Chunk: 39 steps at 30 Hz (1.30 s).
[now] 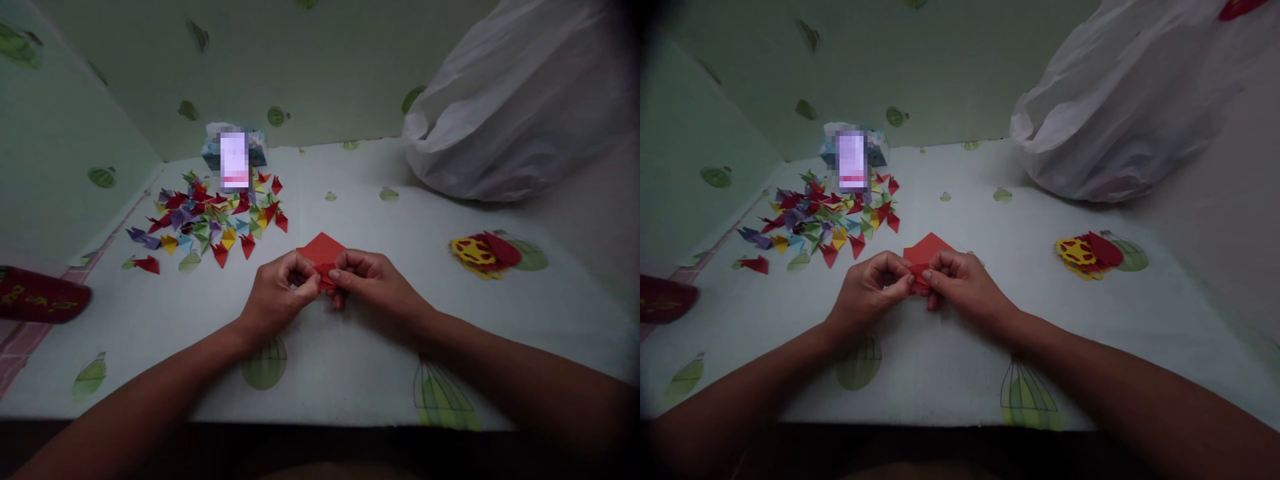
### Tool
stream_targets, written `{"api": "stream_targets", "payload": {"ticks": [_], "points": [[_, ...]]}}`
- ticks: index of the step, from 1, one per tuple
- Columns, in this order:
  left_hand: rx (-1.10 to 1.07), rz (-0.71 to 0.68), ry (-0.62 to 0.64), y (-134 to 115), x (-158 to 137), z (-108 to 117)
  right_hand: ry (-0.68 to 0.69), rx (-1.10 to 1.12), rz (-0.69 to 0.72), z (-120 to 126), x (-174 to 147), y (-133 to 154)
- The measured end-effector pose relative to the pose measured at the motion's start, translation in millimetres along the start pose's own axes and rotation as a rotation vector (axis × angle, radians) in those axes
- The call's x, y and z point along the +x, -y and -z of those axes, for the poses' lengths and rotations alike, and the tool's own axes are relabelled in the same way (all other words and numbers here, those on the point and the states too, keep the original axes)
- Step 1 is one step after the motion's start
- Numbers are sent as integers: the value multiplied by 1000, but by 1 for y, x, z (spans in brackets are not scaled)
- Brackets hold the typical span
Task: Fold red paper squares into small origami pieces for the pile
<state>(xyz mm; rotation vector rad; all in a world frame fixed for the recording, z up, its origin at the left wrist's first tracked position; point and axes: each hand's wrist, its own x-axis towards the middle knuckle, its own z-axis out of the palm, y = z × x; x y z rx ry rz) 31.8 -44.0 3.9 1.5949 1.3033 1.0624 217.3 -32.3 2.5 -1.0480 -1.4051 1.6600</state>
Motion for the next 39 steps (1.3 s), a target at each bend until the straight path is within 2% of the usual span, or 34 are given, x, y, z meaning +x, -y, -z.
{"api": "stream_targets", "payload": {"ticks": [11, 20, 25, 31, 39], "points": [[116, -67, -13, 1, 1, 2, 42, 18, -16, -1, 2, -1], [-139, 83, 35, -1, 2, 4, 37, 57, -74, 0, 3, 2], [-201, 48, 43, 0, 4, 5, 35, 94, -59, 2, 1, 3], [-140, -3, 74, 1, 5, 6, 9, 72, -19, 2, 1, 1], [-10, -60, 38, -1, 2, 7, 38, -3, 7, 2, 0, 1]]}}
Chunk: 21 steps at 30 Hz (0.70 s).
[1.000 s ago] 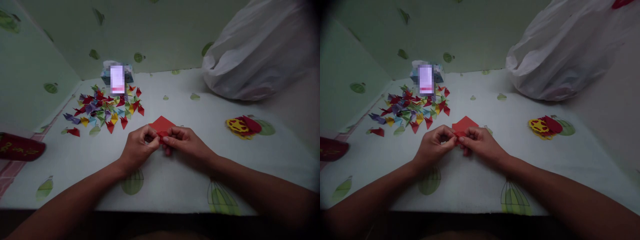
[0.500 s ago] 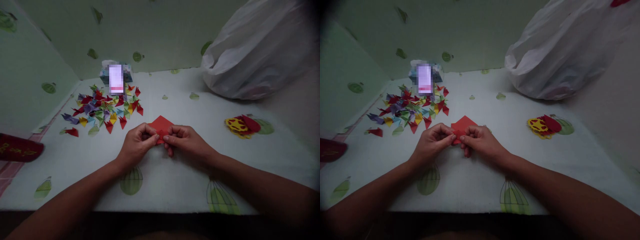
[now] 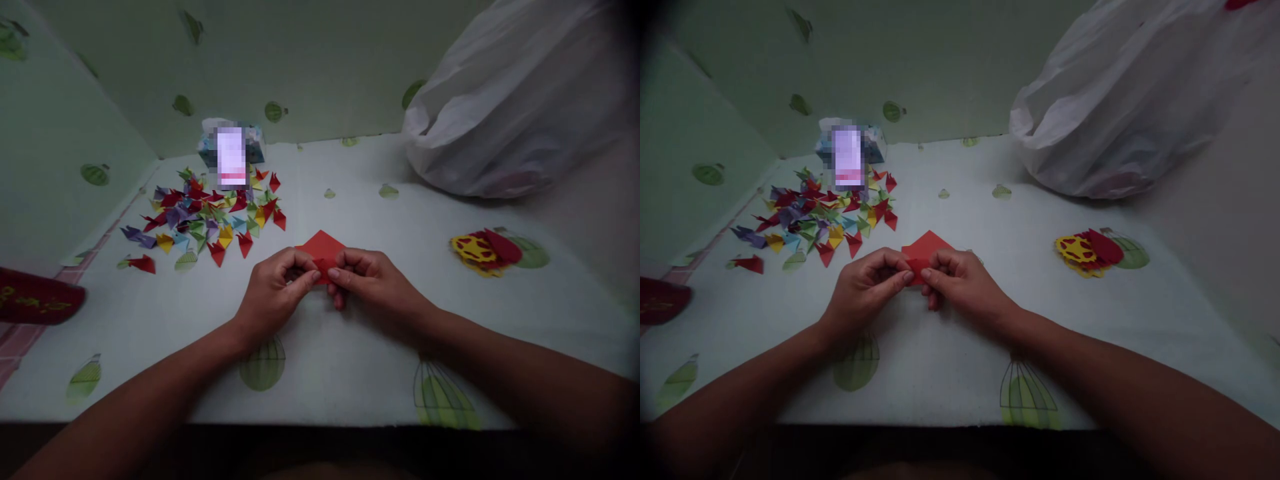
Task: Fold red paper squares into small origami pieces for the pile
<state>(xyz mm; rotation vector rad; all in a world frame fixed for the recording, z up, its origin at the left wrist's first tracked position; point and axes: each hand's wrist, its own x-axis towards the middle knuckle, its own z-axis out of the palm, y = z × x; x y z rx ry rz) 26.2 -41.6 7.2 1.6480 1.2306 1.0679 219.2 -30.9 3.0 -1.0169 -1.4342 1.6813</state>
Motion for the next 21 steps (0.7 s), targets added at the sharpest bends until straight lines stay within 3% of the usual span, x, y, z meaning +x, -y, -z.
{"api": "stream_targets", "payload": {"ticks": [8, 21], "points": [[-97, 110, 21, -4, 0, -1, 3, -13, -10, -2, 0, 4], [-79, 88, 36, -4, 2, 1, 36, 45, -37, 2, 0, 2]]}}
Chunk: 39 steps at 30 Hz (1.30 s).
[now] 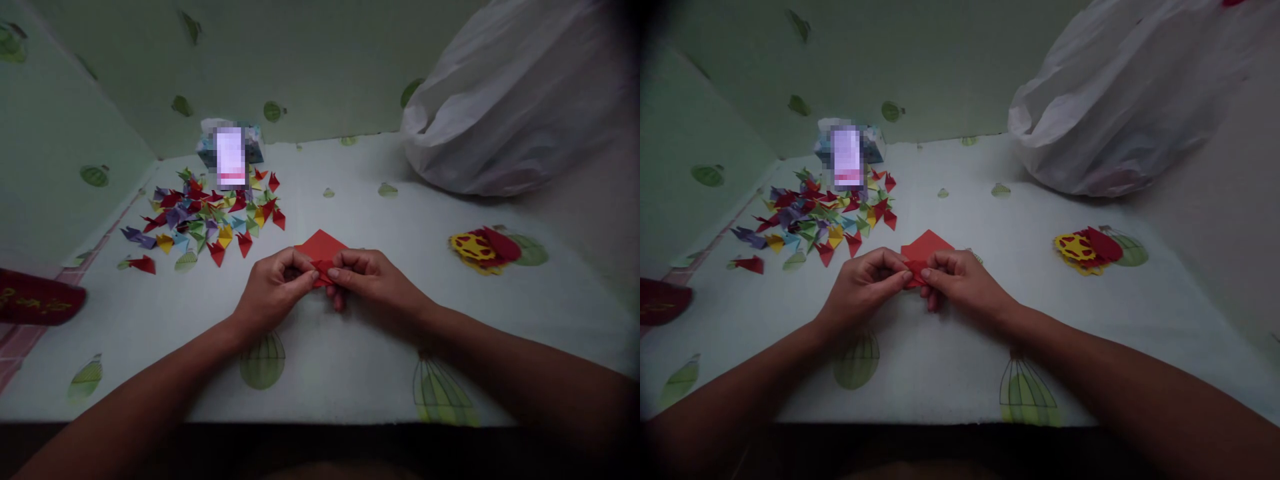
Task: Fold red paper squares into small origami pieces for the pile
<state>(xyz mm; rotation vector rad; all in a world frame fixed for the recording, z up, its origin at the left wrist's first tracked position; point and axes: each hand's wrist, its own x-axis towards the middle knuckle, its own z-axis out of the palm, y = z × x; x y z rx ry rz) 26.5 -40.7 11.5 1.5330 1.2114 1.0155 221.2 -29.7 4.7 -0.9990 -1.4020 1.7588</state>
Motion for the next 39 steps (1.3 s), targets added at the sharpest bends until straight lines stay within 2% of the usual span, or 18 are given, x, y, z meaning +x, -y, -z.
{"api": "stream_targets", "payload": {"ticks": [8, 16, 24, 39], "points": [[-25, -11, -49, 3, 1, 0, -18, 51, 6, 2, 1, -2], [0, 3, -102, 4, 1, 0, 18, -39, 8, 0, 2, 2], [-9, 13, -48, 4, 0, -2, 18, 16, -8, 2, 3, -3], [12, -13, -65, 4, -2, -3, 30, 86, -9, 1, 1, -4]]}}
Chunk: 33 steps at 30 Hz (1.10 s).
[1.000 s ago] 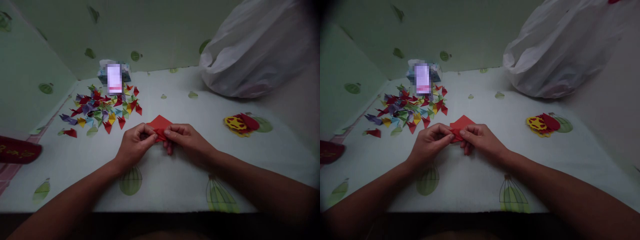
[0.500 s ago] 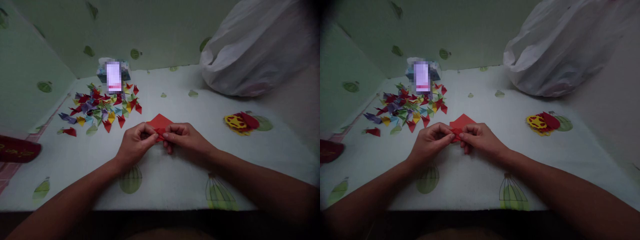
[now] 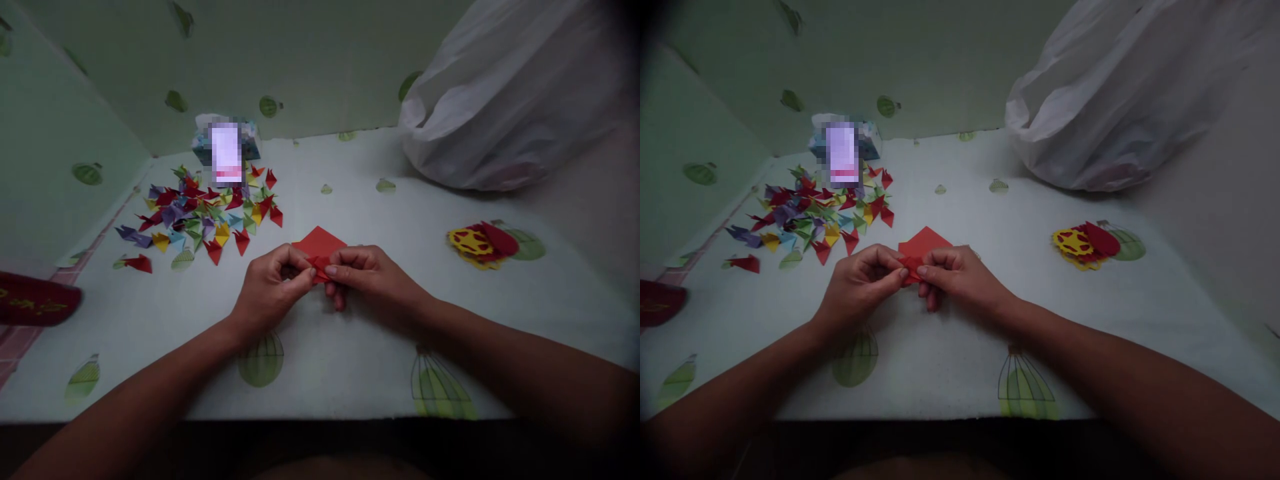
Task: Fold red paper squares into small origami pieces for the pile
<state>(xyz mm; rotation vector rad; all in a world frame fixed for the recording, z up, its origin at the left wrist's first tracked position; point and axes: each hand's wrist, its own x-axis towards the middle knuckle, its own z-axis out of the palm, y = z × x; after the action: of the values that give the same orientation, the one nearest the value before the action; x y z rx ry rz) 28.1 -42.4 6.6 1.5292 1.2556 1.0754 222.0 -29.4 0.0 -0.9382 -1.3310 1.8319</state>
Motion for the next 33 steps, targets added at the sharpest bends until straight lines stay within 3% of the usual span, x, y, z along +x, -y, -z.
{"api": "stream_targets", "payload": {"ticks": [16, 22, 33], "points": [[-148, 132, -54, 0, 3, -1, -81, -171, 50, -5, -1, 6], [-276, 195, -16, -1, 2, 1, -80, -106, 17, -4, -1, 5], [-314, 148, -28, 0, 1, -1, -82, -34, 14, -4, -1, 8]]}}
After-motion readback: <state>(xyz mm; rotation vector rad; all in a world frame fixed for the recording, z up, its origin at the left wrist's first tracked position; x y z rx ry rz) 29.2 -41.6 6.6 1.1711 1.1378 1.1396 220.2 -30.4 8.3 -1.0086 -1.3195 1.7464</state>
